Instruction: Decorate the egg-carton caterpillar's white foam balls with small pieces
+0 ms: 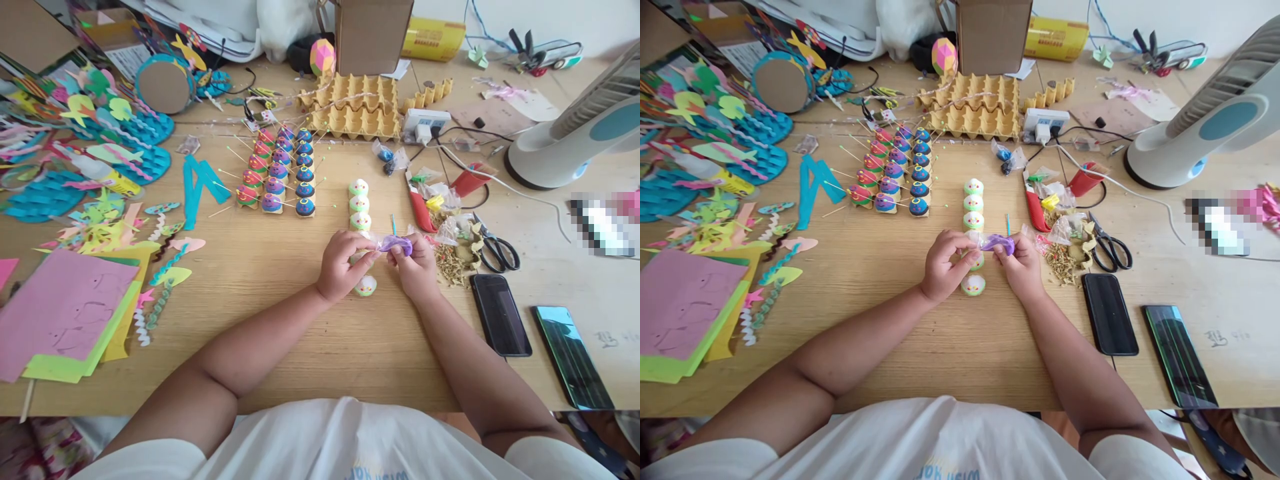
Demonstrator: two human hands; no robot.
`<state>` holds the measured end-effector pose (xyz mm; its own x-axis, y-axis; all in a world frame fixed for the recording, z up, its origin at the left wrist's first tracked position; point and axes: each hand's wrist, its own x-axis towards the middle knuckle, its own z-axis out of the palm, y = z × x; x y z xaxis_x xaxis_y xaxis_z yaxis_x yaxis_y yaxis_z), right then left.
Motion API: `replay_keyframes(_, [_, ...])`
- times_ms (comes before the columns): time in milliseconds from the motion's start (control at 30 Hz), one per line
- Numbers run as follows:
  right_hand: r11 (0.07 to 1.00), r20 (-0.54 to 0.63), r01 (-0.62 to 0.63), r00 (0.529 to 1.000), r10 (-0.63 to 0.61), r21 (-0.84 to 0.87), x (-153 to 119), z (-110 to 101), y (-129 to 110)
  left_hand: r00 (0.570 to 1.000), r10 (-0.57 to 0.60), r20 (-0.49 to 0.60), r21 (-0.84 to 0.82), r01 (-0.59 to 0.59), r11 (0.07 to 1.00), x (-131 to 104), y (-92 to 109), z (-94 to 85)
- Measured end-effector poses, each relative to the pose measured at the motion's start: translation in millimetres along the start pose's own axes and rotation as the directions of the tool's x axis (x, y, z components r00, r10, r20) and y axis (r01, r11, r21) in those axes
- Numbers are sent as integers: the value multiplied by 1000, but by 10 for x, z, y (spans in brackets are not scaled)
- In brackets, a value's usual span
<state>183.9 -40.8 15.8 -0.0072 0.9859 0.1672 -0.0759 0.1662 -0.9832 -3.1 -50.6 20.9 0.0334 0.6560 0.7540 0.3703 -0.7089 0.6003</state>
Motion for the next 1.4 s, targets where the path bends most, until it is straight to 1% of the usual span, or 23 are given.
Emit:
replay_keyframes(100, [996, 3, -38, 999, 38, 78, 13, 12, 18, 1000, -8, -12, 38, 9, 999, -14, -7, -1])
replay_keyframes(267, [988, 32, -52, 998, 48, 146, 17, 28, 33, 998, -21, -60, 114, 27, 993, -48, -30, 16])
replay_keyframes(367, [977, 91, -65, 995, 47, 202, 9, 24, 44, 997, -51, -56, 139, 59, 989, -66, -42, 40])
replay_keyframes(433, [974, 88, -64, 995, 46, 217, 5, 13, 57, 997, -56, -49, 146, 63, 987, -75, -45, 51])
replay_keyframes(567, [978, 25, -33, 999, 29, 204, -6, 4, 67, 998, -47, -37, 168, 53, 984, -81, -45, 51])
replay_keyframes(767, [997, 47, 7, 999, -11, 83, -18, 18, 18, 997, -41, -62, 223, 54, 973, -84, -69, 44])
replay_keyframes(867, [999, 40, 16, 999, -17, 36, -9, 15, 23, 997, -61, -52, 227, 71, 971, -86, -77, 40])
replay_keyframes(1000, [993, 90, -57, 995, 48, 101, -5, 15, 38, 995, -90, -33, 227, 95, 969, -93, -86, 33])
replay_keyframes(1167, [959, 177, -155, 978, 114, 236, -10, 16, 35, 997, -78, -8, 221, 78, 972, -101, -89, 44])
replay_keyframes(1300, [960, 192, -166, 974, 124, 225, -11, 14, 42, 998, -28, -60, 196, 40, 980, -101, -85, 60])
replay_keyframes(1400, [971, 176, -146, 978, 113, 189, -21, 21, 43, 997, -35, -64, 189, 47, 981, -98, -94, 58])
